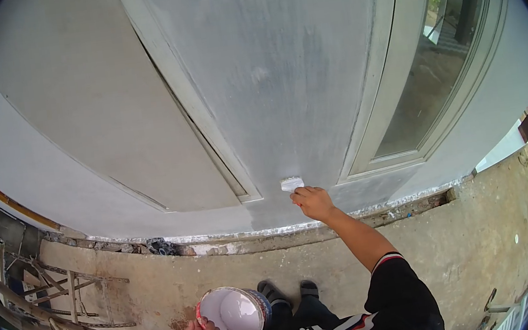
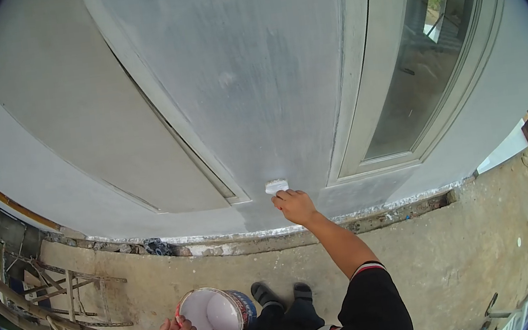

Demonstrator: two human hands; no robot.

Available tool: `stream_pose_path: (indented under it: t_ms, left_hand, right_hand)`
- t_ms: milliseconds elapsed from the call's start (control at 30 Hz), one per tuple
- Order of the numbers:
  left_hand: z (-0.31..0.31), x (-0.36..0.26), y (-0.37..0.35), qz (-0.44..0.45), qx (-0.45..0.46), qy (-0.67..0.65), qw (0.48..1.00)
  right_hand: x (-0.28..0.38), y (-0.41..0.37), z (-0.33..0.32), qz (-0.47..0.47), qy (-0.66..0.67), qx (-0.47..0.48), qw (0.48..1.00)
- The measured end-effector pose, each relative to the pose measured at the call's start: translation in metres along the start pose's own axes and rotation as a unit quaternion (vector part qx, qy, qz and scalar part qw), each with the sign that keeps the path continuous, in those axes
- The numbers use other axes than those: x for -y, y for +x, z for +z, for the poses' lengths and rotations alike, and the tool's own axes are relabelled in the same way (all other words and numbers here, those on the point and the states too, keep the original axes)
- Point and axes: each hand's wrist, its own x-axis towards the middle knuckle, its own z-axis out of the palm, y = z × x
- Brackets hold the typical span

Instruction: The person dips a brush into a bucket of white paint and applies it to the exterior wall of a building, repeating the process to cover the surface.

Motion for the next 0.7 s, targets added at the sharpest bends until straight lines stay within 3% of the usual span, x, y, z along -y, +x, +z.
stream_pose_path:
  t_ms: [167,400,500,533,600,700]
  left_hand:
    - [-0.01,-0.009,0.007,0.009,0.04,-0.049,0.998]
    - [-0.009,-0.025,0.012,0.027,0.098,-0.059,0.993]
    - [-0.008,-0.026,0.013,0.036,0.093,-0.053,0.994]
    - [-0.008,-0.026,0.013,0.039,0.087,-0.051,0.994]
    - [-0.005,-0.026,0.01,0.04,0.076,-0.041,0.995]
    - [-0.004,-0.023,0.004,0.044,0.054,-0.024,0.997]
  right_hand:
    - [0.06,0.128,-0.212,-0.012,0.079,-0.093,0.992]
    - [0.116,0.263,-0.455,-0.16,-0.034,-0.298,0.94]
    - [0.139,0.26,-0.486,-0.163,-0.059,-0.341,0.924]
    - [0.131,0.258,-0.485,-0.202,-0.099,-0.374,0.9]
    - [0.099,0.256,-0.469,-0.279,-0.17,-0.433,0.84]
    - [0.062,0.228,-0.418,-0.242,-0.239,-0.414,0.844]
